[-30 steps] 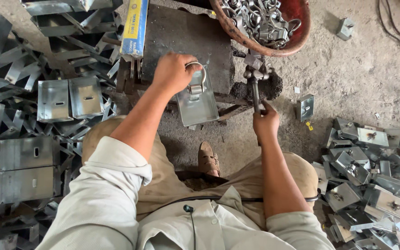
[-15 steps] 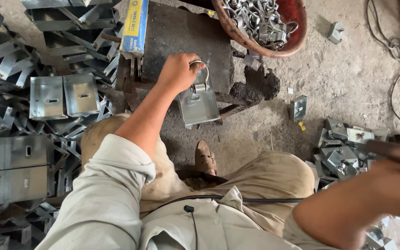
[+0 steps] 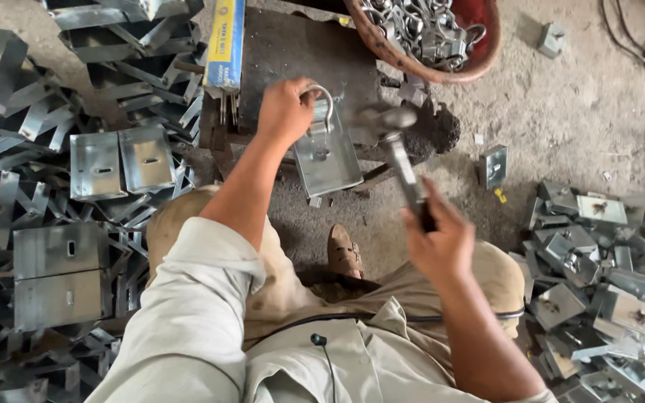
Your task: The person sits on the floor and repeatedly picks up small metal plates and D-ring handles. They use a hammer to tap the handle onto the plate, then use a welding torch to attach the handle to the plate, creating sparks. The finished parts are tossed into a pile on the floor.
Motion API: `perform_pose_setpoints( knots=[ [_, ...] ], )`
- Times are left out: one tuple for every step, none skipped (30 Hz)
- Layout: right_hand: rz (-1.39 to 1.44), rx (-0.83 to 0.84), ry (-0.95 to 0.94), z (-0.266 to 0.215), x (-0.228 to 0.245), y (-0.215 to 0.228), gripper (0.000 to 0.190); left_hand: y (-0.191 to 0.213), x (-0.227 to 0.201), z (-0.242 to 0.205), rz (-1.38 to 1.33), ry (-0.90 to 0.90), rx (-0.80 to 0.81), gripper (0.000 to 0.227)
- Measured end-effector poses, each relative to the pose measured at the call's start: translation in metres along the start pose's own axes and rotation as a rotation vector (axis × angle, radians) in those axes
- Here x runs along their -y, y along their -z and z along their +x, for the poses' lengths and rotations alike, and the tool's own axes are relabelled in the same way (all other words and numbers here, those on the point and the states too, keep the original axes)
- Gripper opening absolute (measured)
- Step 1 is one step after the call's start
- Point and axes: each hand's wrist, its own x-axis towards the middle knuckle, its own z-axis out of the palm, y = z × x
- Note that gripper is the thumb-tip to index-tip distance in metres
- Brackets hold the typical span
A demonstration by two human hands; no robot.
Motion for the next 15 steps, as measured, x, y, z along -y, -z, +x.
perform_pose_setpoints(
  knots=[
    [0.073,-0.045,0.034,0.005,-0.001,0.008,0.048,-0.002,-0.003,-0.005,0.047,-0.012,-0.012,0.016],
    [0.146,-0.09,0.067,0.01,-0.003,0.016,0.044,-0.002,-0.006,-0.008,0.065,-0.023,-0.018,0.018],
    [0.219,-0.143,0.099,0.012,-0.004,0.02,0.04,-0.002,-0.009,-0.009,0.083,-0.041,-0.02,0.02],
    [0.26,-0.175,0.064,0.01,-0.003,0.02,0.04,-0.003,-0.012,-0.009,0.102,-0.059,-0.022,0.022],
    [0.303,-0.204,0.036,0.009,-0.002,0.018,0.04,-0.002,-0.015,-0.009,0.066,-0.051,0.007,0.024],
    [0.346,-0.234,0.008,0.007,-0.002,0.016,0.04,-0.001,-0.018,-0.008,0.03,-0.043,0.035,0.026],
    [0.37,-0.229,-0.011,0.004,-0.004,0.013,0.041,-0.001,-0.021,-0.009,-0.006,-0.032,0.064,0.028],
    [0.394,-0.225,-0.03,0.001,-0.006,0.009,0.042,0.001,-0.023,-0.01,-0.043,-0.073,0.106,0.031],
    [0.419,-0.213,-0.05,-0.002,-0.01,0.004,0.042,0.003,-0.025,-0.013,-0.08,-0.107,0.146,0.034],
    [0.388,-0.19,-0.077,-0.005,-0.015,0.0,0.039,0.004,-0.027,-0.016,-0.117,-0.14,0.186,0.038],
    [0.359,-0.169,-0.109,-0.008,-0.02,-0.003,0.035,0.003,-0.029,-0.021,-0.119,-0.139,0.175,0.034],
    [0.33,-0.147,-0.14,-0.011,-0.024,-0.005,0.031,0.001,-0.031,-0.024,-0.121,-0.137,0.164,0.03],
    [0.324,-0.13,-0.169,-0.015,-0.026,-0.008,0.034,0.001,-0.033,-0.026,-0.121,-0.143,0.155,0.026],
    [0.318,-0.114,-0.198,-0.019,-0.027,-0.011,0.037,0.0,-0.034,-0.03,-0.121,-0.139,0.15,0.024],
    [0.312,-0.1,-0.226,-0.021,-0.027,-0.013,0.04,-0.002,-0.034,-0.035,-0.122,-0.138,0.146,0.022]
  ],
)
